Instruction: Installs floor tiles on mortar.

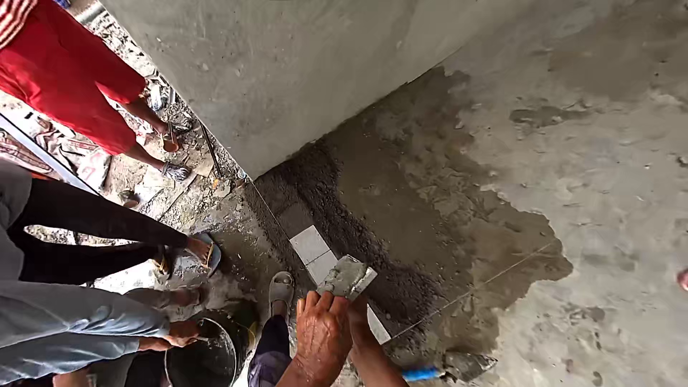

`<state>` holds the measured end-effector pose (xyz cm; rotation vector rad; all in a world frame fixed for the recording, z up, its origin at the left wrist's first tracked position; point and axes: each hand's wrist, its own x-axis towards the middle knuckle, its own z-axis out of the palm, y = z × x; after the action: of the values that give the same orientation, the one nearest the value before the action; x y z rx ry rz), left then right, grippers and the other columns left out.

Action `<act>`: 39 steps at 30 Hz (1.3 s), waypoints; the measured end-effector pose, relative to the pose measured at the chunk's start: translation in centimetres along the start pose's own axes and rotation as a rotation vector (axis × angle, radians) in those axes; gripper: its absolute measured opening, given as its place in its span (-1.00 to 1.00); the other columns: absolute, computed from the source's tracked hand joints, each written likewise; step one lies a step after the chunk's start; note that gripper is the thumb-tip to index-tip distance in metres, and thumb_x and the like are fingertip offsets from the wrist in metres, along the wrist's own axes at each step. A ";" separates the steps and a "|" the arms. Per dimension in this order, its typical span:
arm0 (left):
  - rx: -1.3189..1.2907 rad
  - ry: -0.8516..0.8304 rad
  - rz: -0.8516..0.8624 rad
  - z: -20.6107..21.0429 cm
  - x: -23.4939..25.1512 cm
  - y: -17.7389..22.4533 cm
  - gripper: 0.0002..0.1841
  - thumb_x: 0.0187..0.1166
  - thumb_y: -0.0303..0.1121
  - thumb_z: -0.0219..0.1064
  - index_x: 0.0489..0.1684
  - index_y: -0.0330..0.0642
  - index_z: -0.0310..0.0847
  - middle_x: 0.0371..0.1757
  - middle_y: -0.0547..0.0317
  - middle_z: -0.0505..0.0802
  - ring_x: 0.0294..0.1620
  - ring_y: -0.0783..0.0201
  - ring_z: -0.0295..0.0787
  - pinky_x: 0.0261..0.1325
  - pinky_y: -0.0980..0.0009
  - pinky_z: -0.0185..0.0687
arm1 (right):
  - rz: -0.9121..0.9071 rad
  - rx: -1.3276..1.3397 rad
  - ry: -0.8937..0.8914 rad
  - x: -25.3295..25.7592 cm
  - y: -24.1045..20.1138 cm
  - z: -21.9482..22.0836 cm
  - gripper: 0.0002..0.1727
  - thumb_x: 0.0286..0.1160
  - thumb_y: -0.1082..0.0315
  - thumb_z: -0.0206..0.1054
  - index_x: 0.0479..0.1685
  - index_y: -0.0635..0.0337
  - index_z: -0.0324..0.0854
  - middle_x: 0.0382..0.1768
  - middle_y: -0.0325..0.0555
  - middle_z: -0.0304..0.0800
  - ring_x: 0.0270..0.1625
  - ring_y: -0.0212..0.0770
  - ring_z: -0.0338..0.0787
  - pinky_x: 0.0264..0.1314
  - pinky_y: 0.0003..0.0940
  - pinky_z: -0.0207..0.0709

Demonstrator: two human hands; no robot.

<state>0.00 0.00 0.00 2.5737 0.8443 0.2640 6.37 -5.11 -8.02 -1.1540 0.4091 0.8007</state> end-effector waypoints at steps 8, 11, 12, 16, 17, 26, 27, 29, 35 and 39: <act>-0.185 -0.057 -0.382 16.9 8.6 -21.5 -0.82 0.43 -0.34 0.47 -0.09 -0.14 0.88 -0.21 0.13 0.90 -0.09 0.06 0.82 0.06 -0.05 0.66 | 0.110 -0.381 0.015 25.7 15.3 1.1 -0.43 0.73 0.19 0.21 0.68 0.14 0.30 0.46 0.10 0.60 0.41 0.02 0.66 0.34 0.11 0.57; -0.392 -0.114 -0.638 21.2 11.4 -28.3 -0.77 0.50 -0.35 0.50 0.03 -0.22 0.82 -0.11 0.03 0.89 -0.06 0.09 0.84 0.11 -0.02 0.72 | 0.013 -0.647 -0.052 32.5 17.7 2.0 -0.40 0.69 0.32 0.27 0.69 0.25 0.28 0.44 0.21 0.61 0.38 0.05 0.68 0.38 0.08 0.57; -0.454 -0.123 -0.708 22.6 12.2 -30.3 -0.77 0.52 -0.34 0.51 0.05 -0.22 0.81 -0.10 0.03 0.89 -0.10 0.13 0.85 0.07 0.02 0.75 | -0.024 -0.730 -0.066 34.8 18.4 2.3 -0.40 0.65 0.38 0.29 0.67 0.27 0.31 0.40 0.22 0.63 0.35 0.04 0.71 0.39 0.05 0.60; -0.684 -0.057 -0.845 29.0 14.3 -36.8 -0.84 0.50 -0.44 0.52 -0.04 -0.23 0.81 -0.25 0.11 0.91 -0.27 0.27 0.84 -0.09 0.18 0.77 | -0.124 -1.001 -0.092 41.8 19.9 3.7 -0.40 0.51 0.55 0.29 0.61 0.25 0.41 0.28 0.23 0.74 0.22 0.07 0.80 0.29 0.06 0.66; -0.718 -0.056 -0.872 30.5 14.7 -38.0 -0.85 0.48 -0.46 0.53 -0.07 -0.23 0.81 -0.27 0.13 0.91 -0.27 0.29 0.84 -0.08 0.20 0.77 | -0.147 -1.047 -0.099 43.2 20.0 4.0 -0.40 0.49 0.56 0.31 0.61 0.24 0.43 0.25 0.22 0.76 0.18 0.07 0.83 0.26 0.05 0.68; -0.768 -0.106 -0.953 37.4 15.6 -41.7 -0.94 0.43 -0.45 0.58 -0.26 -0.19 0.85 -0.34 0.18 0.91 -0.34 0.34 0.79 -0.17 0.26 0.69 | -0.201 -1.283 -0.173 48.7 19.5 5.2 -0.31 0.37 0.56 0.45 0.60 0.14 0.45 0.09 0.08 0.87 0.05 -0.02 0.89 0.16 0.01 0.74; -0.753 -0.109 -0.952 37.7 15.6 -41.9 -0.93 0.42 -0.44 0.58 -0.25 -0.19 0.87 -0.33 0.17 0.91 -0.31 0.33 0.81 -0.15 0.23 0.70 | -0.200 -1.309 -0.174 48.9 19.5 5.3 -0.30 0.36 0.56 0.46 0.61 0.12 0.44 0.08 0.06 0.88 0.05 -0.02 0.90 0.17 0.01 0.74; -0.722 -0.118 -0.948 38.3 15.7 -42.2 -0.92 0.41 -0.43 0.59 -0.23 -0.18 0.88 -0.31 0.16 0.92 -0.28 0.32 0.83 -0.12 0.20 0.72 | -0.215 -1.361 -0.175 49.2 19.5 5.6 -0.29 0.34 0.56 0.48 0.61 0.10 0.45 0.05 0.02 0.90 0.03 -0.06 0.90 0.17 -0.03 0.74; -0.641 -0.117 -0.909 39.0 15.5 -42.8 -0.93 0.39 -0.39 0.60 -0.30 -0.13 0.88 -0.36 0.19 0.91 -0.32 0.33 0.81 -0.17 0.17 0.68 | -0.242 -1.488 -0.199 49.8 19.7 6.0 -0.26 0.32 0.54 0.47 0.63 0.05 0.45 0.01 -0.05 0.93 0.03 -0.07 0.92 0.18 -0.01 0.75; -0.604 -0.133 -0.901 39.2 15.5 -42.7 -0.93 0.37 -0.36 0.62 -0.33 -0.10 0.89 -0.39 0.20 0.90 -0.34 0.33 0.79 -0.17 0.14 0.66 | -0.263 -1.565 -0.176 49.6 19.7 6.3 -0.23 0.32 0.53 0.44 0.67 0.01 0.42 -0.01 -0.07 0.94 0.02 -0.05 0.91 0.15 0.04 0.72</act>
<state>1.90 27.59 -53.29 1.4647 1.4847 0.0490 23.98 21.46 -51.33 -2.4599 -0.6886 0.9464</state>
